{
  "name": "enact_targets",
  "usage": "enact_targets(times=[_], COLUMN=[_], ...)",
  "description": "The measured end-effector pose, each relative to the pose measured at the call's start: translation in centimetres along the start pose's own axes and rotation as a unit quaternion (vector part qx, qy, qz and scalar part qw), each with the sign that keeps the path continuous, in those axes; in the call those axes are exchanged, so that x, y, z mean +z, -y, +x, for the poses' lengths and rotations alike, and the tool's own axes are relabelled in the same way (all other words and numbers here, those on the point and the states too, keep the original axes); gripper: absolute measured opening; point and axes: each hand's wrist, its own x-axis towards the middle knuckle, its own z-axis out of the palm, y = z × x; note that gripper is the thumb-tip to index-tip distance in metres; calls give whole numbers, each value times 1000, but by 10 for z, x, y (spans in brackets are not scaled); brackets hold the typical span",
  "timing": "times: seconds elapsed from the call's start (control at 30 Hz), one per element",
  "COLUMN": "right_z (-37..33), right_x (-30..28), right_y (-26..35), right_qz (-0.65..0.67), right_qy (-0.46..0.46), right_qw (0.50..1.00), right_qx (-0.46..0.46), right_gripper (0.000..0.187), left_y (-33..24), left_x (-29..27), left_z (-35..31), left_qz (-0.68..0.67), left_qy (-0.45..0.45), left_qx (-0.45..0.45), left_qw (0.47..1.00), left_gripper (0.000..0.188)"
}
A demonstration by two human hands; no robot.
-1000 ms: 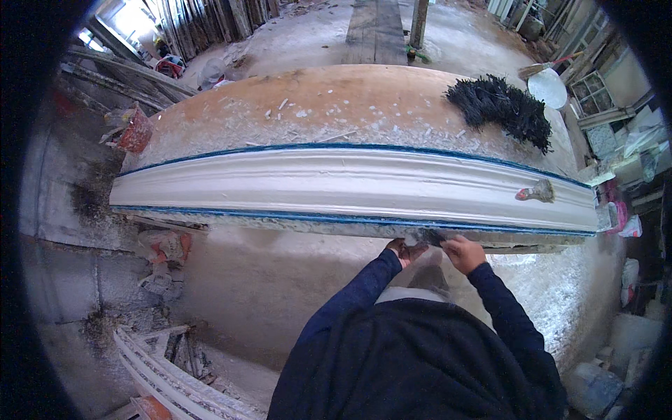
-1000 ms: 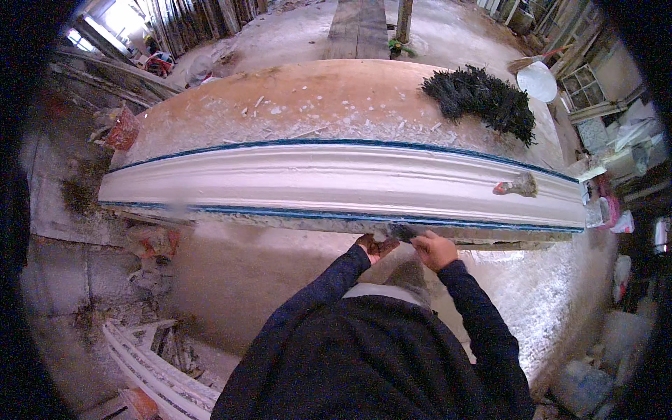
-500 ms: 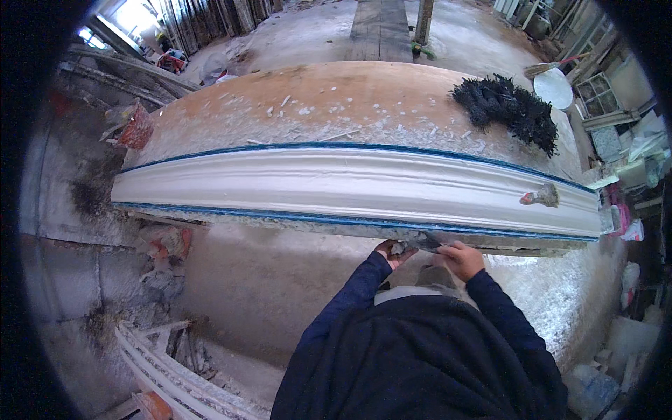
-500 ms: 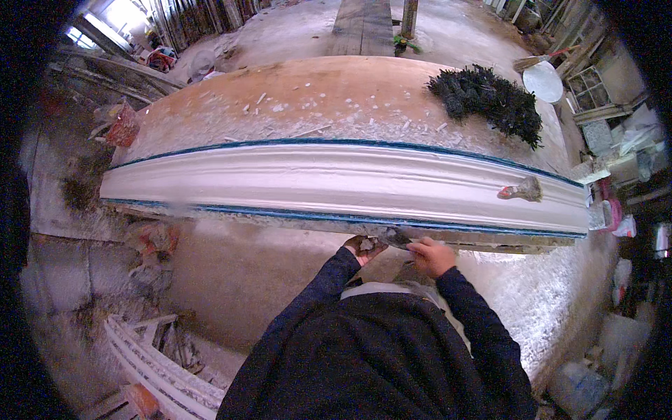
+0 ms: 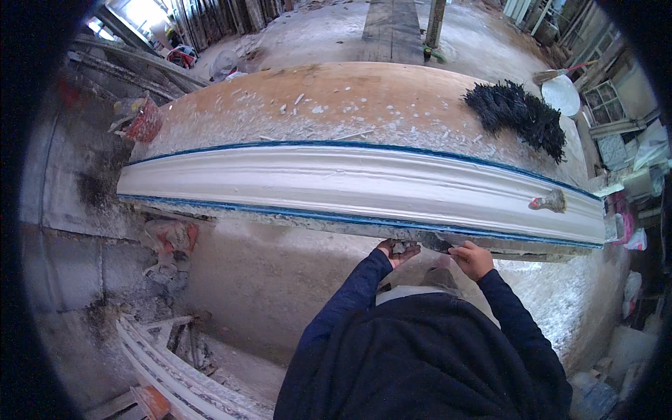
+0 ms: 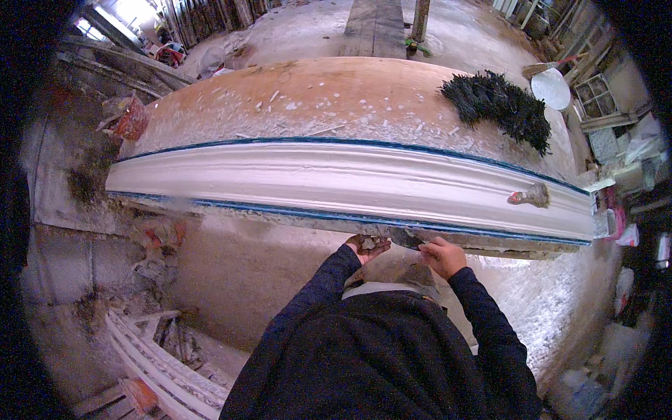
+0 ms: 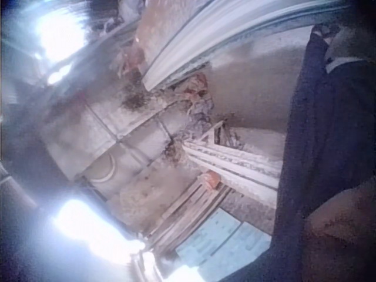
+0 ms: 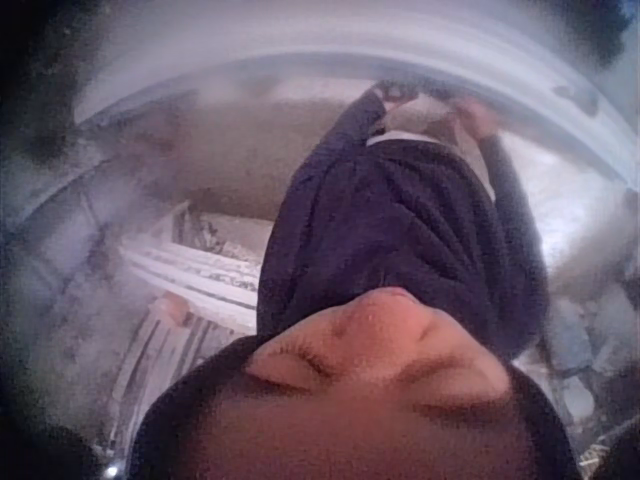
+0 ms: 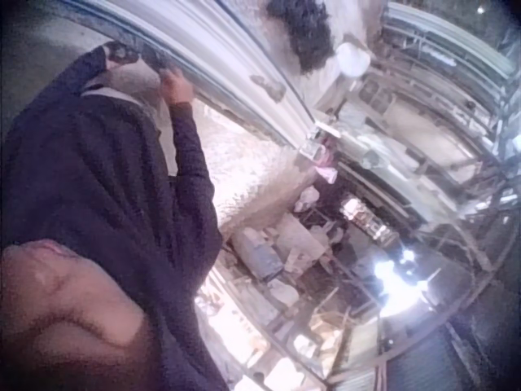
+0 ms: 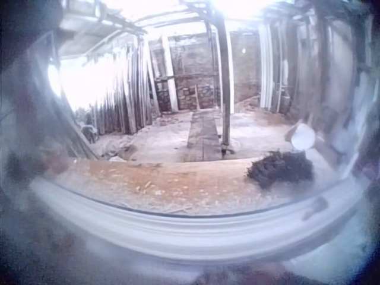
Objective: The person scrapes hardened residue from a long white profile using a metal scraper. They repeatedly scrape along the length of the profile, removing chunks of material and occasionally wiping the surface with their hand.
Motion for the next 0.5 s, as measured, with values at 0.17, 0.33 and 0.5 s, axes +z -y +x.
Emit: enact_targets(times=[0.17,0.33,0.5], right_z=[26,2,-24], right_x=[25,11,-9], right_y=[32,25,29], right_qz=[10,16,39], right_qy=[-44,-42,-51], right_qw=[999,998,997], right_qx=[-11,-37,37], right_gripper=[14,15,16], left_y=[7,-3,-3], left_x=[1,-21,-16], left_z=[-4,11,11], left_qz=[45,55,6], left_qy=[47,-13,15], left_qx=[51,78,18], left_qw=[997,995,1000], left_gripper=[37,33,37])
